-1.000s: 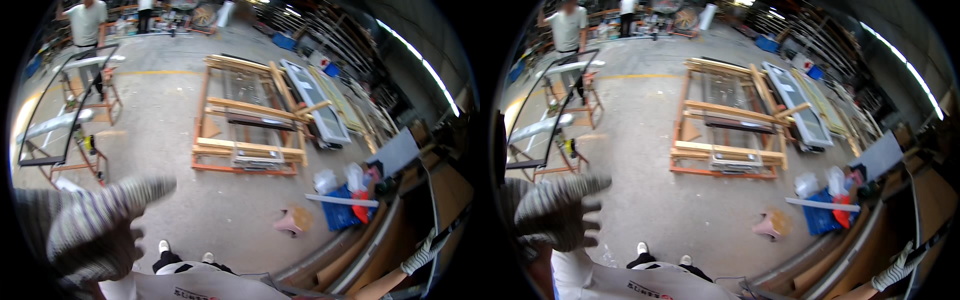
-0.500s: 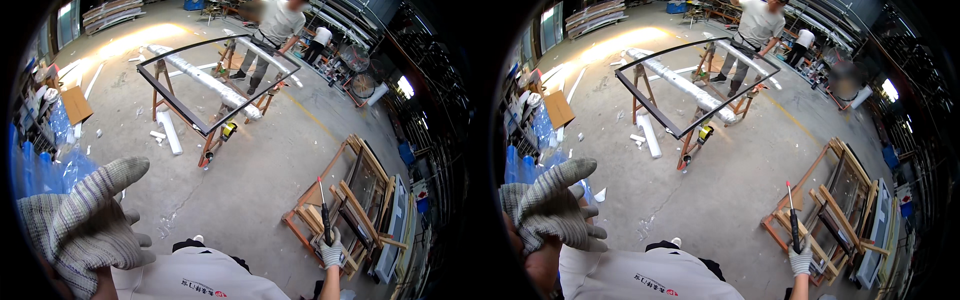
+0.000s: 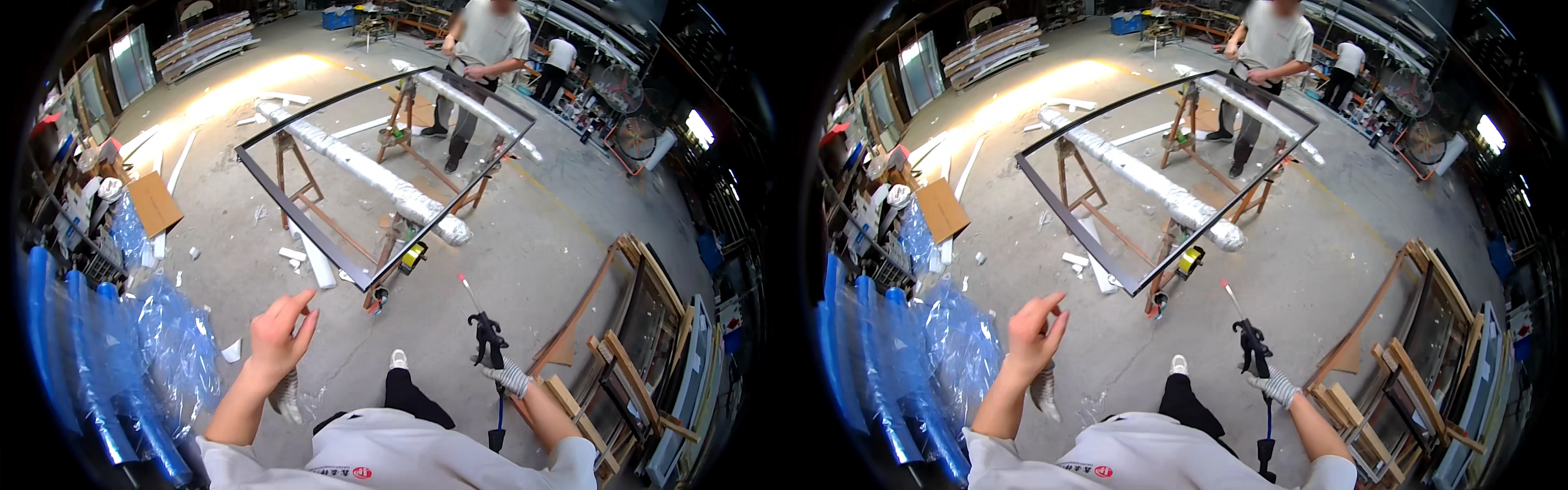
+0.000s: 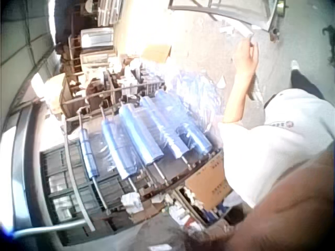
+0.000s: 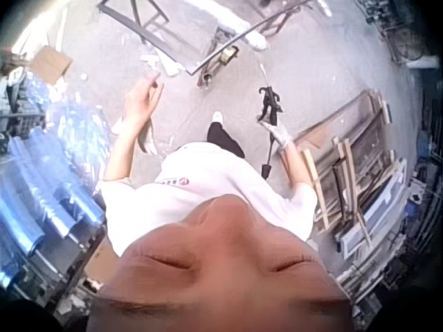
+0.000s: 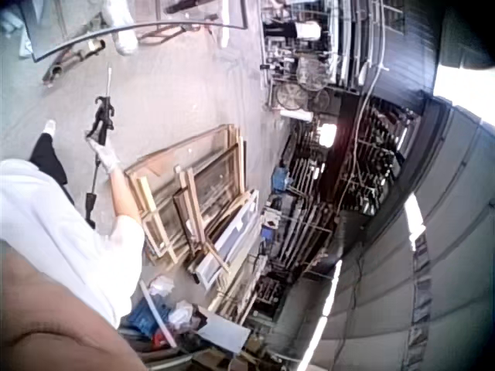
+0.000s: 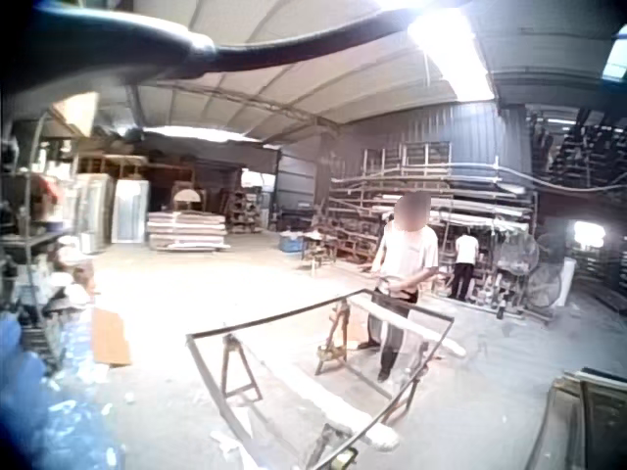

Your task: The person assembles a window frame by first clearing wooden supports from the glass pane and then using a handheld pneumatic tool to apply sealant or adhesive along the metal frame edges while working with another person.

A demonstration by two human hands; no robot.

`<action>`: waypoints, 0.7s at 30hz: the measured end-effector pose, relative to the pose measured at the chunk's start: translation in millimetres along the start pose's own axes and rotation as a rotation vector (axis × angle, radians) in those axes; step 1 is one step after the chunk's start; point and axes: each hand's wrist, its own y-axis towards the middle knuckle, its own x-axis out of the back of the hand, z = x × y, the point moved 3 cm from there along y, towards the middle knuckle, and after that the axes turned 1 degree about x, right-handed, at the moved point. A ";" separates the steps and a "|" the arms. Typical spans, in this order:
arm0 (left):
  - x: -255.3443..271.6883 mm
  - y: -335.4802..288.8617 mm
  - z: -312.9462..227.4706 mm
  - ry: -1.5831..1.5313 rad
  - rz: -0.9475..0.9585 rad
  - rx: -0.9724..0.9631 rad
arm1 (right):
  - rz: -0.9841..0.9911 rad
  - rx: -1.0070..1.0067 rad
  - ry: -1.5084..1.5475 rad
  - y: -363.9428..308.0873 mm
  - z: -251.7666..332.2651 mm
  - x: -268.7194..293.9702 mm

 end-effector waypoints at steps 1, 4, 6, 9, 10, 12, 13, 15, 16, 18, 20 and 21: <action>-29.9 1.8 19.1 0.026 0.101 0.062 | 0.015 0.079 0.212 23.4 7.4 9.6; -122.1 -6.5 78.4 0.081 0.337 0.259 | 0.039 0.013 0.064 80.5 30.6 40.1; -168.0 -6.0 105.9 0.186 0.493 0.360 | 0.082 -0.010 -0.433 115.5 27.4 58.3; -203.5 4.0 124.9 0.280 0.553 0.411 | 0.180 -0.184 -0.448 154.3 58.3 71.6; -209.4 10.9 129.7 0.281 0.596 0.458 | 0.133 -0.194 -0.589 170.4 73.9 84.1; -218.1 24.5 140.8 0.274 0.598 0.511 | -0.129 -0.197 -0.487 210.5 94.2 119.6; -222.2 30.8 147.0 0.266 0.609 0.535 | -0.259 -0.146 -0.368 230.2 105.9 138.3; -226.3 38.8 160.8 0.312 0.612 0.547 | -0.426 -0.268 -0.251 255.6 151.0 148.6; -229.8 43.8 166.0 0.345 0.628 0.531 | -0.331 -0.212 -0.280 270.3 157.2 142.2; -234.8 54.3 177.7 0.340 0.647 0.550 | -0.008 -0.133 -0.454 289.7 166.3 115.3; -236.7 60.1 190.9 0.343 0.675 0.570 | 0.423 -0.125 -0.668 291.2 190.6 51.8; -236.0 62.8 196.3 0.334 0.663 0.557 | 0.624 -0.139 -0.744 296.1 201.2 29.5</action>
